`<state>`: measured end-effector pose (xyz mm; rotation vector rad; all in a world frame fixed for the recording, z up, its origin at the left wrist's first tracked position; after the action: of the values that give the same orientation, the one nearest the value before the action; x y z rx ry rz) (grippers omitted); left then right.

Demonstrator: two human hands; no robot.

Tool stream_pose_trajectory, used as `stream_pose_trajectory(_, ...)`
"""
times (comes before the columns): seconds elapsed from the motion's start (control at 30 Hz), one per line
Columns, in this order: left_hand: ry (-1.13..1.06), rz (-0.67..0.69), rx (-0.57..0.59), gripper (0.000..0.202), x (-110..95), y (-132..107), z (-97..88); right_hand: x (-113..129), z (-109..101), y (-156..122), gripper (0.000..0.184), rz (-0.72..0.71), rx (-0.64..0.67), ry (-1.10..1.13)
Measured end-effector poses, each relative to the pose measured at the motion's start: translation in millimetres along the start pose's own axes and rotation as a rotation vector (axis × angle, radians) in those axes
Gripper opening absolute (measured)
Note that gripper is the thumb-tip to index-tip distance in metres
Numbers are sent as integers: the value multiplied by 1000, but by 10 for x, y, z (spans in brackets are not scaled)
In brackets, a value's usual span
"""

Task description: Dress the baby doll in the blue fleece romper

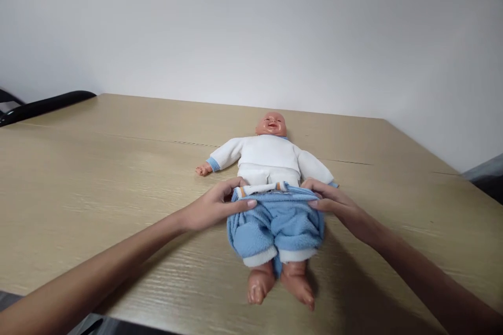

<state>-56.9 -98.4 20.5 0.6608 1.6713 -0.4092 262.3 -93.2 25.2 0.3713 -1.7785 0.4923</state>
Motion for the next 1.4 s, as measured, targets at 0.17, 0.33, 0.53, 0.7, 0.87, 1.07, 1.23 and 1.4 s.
stream_pose_trajectory(0.17,-145,-61,-60,38,192,-36,-36,-160,165,83,24,233,-102,451)
stream_pose_trajectory(0.33,-152,-84,14,35,171,-166,-61,-308,410,16,30,292,-178,671)
stream_pose_trajectory(0.53,-654,-122,-34,41,334,-162,100,-381,492,-48,47,250,-287,611)
stream_pose_trajectory(0.7,-812,-133,-68,44,375,-129,149,-368,556,-150,33,182,-297,604)
stream_pose_trajectory(0.87,-789,-135,-57,47,285,-117,118,-343,517,-145,25,123,-279,550)
stream_pose_trajectory(1.07,-671,-124,-60,45,304,-109,26,-323,436,-99,22,73,-234,473)
stream_pose_trajectory(1.23,-421,-81,-83,34,221,-132,-86,-188,450,-134,16,-49,-250,199)
stream_pose_trajectory(1.4,-60,97,-226,30,-9,-36,-169,7,435,-127,10,-273,-396,-110)
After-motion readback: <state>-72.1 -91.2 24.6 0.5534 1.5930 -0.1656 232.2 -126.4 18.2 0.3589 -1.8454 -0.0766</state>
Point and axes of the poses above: each hand's wrist, its own y-axis towards the middle knuckle, its own z-axis out of the palm, x = y × z, the point moved 2 cm from there along y, towards the middle knuckle, and after that the axes turned 6 degrees about z, right-handed, at the moved point
